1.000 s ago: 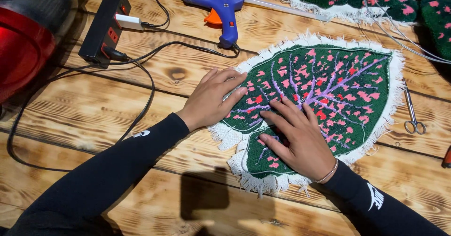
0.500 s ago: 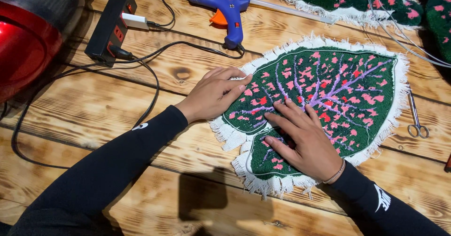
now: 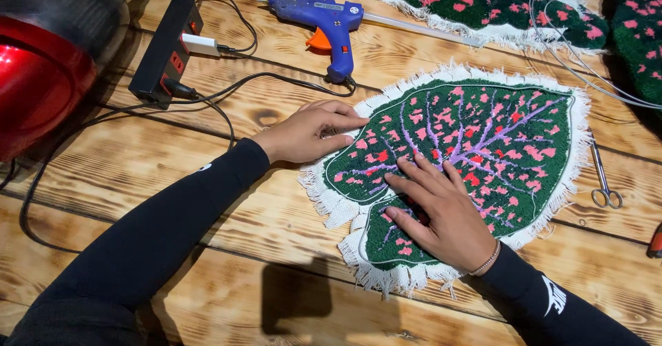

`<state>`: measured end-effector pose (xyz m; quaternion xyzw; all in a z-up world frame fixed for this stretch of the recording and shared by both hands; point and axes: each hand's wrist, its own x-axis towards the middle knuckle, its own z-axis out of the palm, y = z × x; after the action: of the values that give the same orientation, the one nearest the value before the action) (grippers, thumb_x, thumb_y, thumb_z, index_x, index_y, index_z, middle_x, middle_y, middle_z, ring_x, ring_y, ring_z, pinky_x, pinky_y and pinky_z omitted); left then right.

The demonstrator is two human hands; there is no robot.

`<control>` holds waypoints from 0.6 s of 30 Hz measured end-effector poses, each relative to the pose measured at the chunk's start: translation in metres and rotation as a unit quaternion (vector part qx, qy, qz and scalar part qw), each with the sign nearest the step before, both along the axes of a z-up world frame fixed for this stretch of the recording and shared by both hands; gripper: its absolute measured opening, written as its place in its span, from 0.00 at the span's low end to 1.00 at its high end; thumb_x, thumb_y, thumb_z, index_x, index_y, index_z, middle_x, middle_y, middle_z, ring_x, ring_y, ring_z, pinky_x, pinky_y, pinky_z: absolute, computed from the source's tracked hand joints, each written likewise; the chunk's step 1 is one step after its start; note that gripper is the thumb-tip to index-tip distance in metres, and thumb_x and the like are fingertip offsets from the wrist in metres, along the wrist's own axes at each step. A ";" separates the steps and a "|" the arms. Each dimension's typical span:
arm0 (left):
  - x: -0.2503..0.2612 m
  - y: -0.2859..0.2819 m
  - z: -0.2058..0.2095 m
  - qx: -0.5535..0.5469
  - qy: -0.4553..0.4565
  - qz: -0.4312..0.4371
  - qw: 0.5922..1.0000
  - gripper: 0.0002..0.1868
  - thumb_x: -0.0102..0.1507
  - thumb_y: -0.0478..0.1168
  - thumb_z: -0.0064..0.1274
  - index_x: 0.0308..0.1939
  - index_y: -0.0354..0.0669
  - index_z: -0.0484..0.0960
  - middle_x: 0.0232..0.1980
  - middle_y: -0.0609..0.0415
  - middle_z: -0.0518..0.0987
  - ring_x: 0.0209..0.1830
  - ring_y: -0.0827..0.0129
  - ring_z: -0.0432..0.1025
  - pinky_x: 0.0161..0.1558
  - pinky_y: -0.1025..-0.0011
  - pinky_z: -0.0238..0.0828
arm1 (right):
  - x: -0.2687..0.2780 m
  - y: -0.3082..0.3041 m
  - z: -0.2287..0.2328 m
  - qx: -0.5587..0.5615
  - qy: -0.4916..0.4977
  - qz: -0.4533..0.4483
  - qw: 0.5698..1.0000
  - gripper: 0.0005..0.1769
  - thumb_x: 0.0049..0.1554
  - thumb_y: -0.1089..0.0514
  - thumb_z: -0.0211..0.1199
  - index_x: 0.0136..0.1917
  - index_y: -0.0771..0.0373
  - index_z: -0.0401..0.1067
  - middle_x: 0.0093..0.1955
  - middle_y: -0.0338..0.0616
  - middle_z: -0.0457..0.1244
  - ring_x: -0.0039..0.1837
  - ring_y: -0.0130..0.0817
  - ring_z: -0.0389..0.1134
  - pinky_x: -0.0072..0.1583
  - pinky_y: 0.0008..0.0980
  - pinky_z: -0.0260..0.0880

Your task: The person trims the white fringe of a leaf-shaped rug using scissors.

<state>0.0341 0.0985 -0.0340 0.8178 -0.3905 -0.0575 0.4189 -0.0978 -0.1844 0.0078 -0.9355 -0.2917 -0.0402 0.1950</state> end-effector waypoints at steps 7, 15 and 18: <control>0.003 0.002 -0.005 0.016 -0.031 -0.007 0.999 0.22 0.66 0.45 0.57 0.65 0.54 0.80 0.62 0.53 0.76 0.65 0.61 0.70 0.65 0.63 0.64 | 0.000 0.001 0.000 0.000 0.000 -0.002 1.000 0.28 0.58 0.41 0.61 0.67 0.53 0.72 0.76 0.49 0.58 0.80 0.52 0.52 0.76 0.61 0.41; -0.005 0.001 0.001 0.055 -0.079 0.004 0.995 0.24 0.67 0.50 0.54 0.68 0.57 0.78 0.63 0.54 0.75 0.70 0.58 0.64 0.69 0.59 0.53 | 0.000 0.001 -0.001 -0.002 -0.002 -0.004 1.000 0.27 0.58 0.42 0.61 0.67 0.52 0.73 0.77 0.49 0.58 0.80 0.53 0.51 0.75 0.61 0.41; -0.009 0.001 0.012 0.067 -0.083 0.001 0.994 0.25 0.67 0.52 0.52 0.68 0.56 0.77 0.62 0.53 0.75 0.69 0.58 0.64 0.69 0.59 0.53 | 0.000 0.001 0.000 -0.003 0.000 -0.005 1.000 0.27 0.58 0.41 0.61 0.68 0.51 0.73 0.77 0.48 0.57 0.80 0.53 0.51 0.75 0.61 0.41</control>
<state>0.0247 0.0997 -0.0217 0.8463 -0.4184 -0.0153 0.3294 -0.0983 -0.1837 0.0074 -0.9375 -0.2872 -0.0405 0.1920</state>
